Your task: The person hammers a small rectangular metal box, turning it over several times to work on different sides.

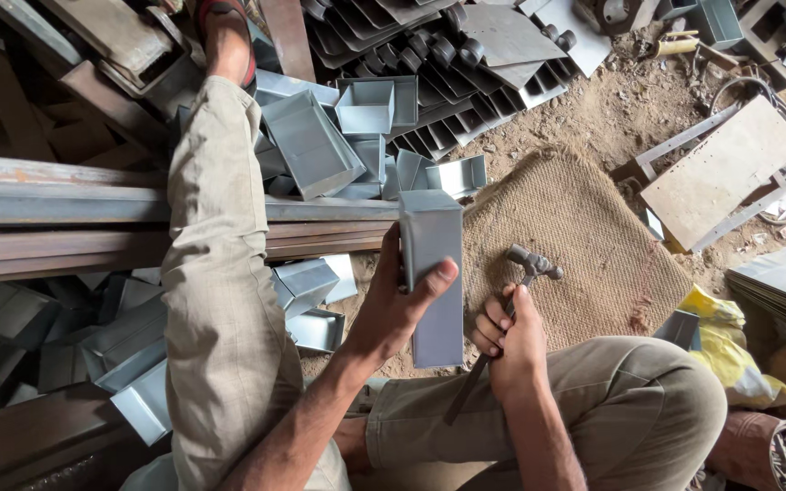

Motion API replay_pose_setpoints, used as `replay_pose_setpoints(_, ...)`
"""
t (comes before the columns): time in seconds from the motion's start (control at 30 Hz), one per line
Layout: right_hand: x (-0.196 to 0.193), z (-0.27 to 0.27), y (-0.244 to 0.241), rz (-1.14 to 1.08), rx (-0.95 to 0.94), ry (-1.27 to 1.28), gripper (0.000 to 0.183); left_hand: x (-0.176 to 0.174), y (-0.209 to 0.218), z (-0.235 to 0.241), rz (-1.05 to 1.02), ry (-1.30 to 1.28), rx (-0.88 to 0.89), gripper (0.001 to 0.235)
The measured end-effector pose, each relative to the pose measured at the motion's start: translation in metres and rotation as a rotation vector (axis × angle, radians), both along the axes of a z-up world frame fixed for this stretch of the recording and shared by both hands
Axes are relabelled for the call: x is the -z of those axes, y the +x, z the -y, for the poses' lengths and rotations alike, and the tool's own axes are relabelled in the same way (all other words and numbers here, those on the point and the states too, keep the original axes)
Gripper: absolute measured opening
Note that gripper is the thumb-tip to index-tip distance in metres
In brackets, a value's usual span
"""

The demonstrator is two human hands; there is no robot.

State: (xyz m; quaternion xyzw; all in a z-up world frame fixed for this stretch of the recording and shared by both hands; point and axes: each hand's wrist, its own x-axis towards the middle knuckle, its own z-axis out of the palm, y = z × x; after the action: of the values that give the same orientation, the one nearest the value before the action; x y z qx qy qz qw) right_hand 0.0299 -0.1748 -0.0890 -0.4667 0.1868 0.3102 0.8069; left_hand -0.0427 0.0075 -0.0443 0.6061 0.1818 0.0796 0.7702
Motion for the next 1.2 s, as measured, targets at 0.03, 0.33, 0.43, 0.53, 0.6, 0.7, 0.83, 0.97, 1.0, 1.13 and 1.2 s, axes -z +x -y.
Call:
replay_pose_setpoints(0.03,0.000,0.000,0.000,-0.007,0.005,-0.019,0.028,-0.001,0.000,0.001,-0.029,0.035,-0.010,0.117)
replay_pose_setpoints(0.33,0.001,-0.001,-0.001,-0.022,0.036,-0.046,0.030,-0.005,0.002,0.000,-0.017,0.097,0.002,0.115)
replay_pose_setpoints(0.43,0.003,-0.002,-0.002,0.033,0.040,-0.077,0.028,-0.007,-0.001,-0.002,-0.053,0.047,0.094,0.119)
replay_pose_setpoints(0.53,-0.005,-0.004,-0.004,0.071,0.046,-0.106,0.024,-0.006,-0.008,-0.007,-0.128,0.016,0.239,0.114)
replay_pose_setpoints(0.6,-0.021,-0.008,-0.007,0.074,0.047,-0.129,0.022,-0.004,-0.013,-0.012,-0.196,-0.090,0.374,0.115)
replay_pose_setpoints(0.7,-0.056,-0.006,-0.016,0.223,0.035,-0.422,0.018,0.002,-0.017,-0.011,-0.296,-0.151,0.527,0.117)
replay_pose_setpoints(0.83,-0.125,-0.003,0.000,1.008,-0.195,-0.828,0.022,0.002,-0.013,-0.005,-0.438,-0.137,0.602,0.118)
replay_pose_setpoints(0.97,-0.194,-0.002,-0.013,1.185,-0.389,-1.221,0.025,0.016,-0.005,0.000,-0.438,-0.078,0.613,0.121)
replay_pose_setpoints(1.0,-0.203,-0.005,-0.016,1.232,-0.372,-1.226,0.024,0.022,-0.005,0.001,-0.444,-0.056,0.613,0.122)
replay_pose_setpoints(1.13,-0.208,-0.005,-0.035,1.294,-0.266,-1.226,0.025,0.041,-0.003,0.004,-0.465,0.023,0.612,0.129)
replay_pose_setpoints(1.2,-0.192,-0.009,-0.035,1.264,-0.282,-1.155,0.025,0.046,-0.003,0.001,-0.494,0.049,0.602,0.133)
